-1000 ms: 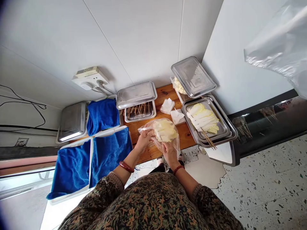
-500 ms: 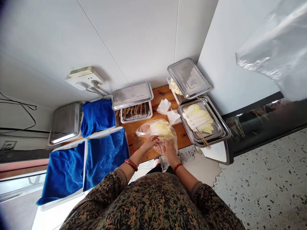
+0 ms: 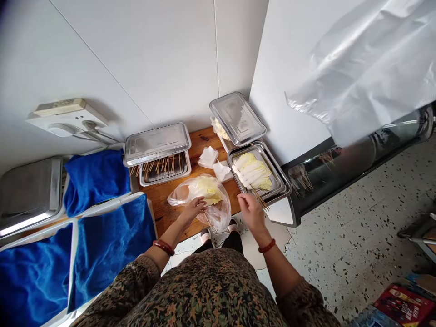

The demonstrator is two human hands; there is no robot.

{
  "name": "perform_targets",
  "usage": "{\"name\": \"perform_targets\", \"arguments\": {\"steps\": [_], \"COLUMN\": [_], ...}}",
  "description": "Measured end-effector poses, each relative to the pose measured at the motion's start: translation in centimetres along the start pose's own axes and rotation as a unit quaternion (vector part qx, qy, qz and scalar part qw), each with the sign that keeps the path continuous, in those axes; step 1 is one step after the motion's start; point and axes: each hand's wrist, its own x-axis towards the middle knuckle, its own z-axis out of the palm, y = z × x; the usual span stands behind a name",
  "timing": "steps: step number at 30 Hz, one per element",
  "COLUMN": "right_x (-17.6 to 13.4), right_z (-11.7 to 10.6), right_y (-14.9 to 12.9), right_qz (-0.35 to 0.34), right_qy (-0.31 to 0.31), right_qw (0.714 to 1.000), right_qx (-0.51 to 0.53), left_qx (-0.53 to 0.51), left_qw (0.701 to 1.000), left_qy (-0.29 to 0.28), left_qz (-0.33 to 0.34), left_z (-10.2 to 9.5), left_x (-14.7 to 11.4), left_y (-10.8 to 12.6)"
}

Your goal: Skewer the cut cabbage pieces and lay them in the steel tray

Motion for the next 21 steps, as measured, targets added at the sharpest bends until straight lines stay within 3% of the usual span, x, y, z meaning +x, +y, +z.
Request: {"name": "perform_targets", "arguments": {"steps": [4,8,12,21], "right_x": [1.4,2.3,2.4,3.4], "right_z": [-3.7,-3.7,-3.4,-5.8], "right_y": [3.3,5.2,5.5,4.8], "right_qz": [0.019,0.016,0.004,0.007], "right_qy": [0.062,0.055,0.048,0.084], "right_qw": [0.996,0.994,0.994,0.996], "right_qx": [-0.058,-0.094,-0.094,-0.035], "left_qx": [-0.037,-0.065,-0.085,-0.173], "left_qw": [0.999,0.997,0.996,0.983], "left_qy": [-0.013,-0.028,-0.007,0.049], "left_qz": [-0.014,-0.011,-0.001,0.034], "left_z": [0.8,1.6,1.1,-0.4], "left_x": [-1.5,-2.9,-3.8,-4.2], "left_y": [1.7,3.6,5.1,8.3]}}
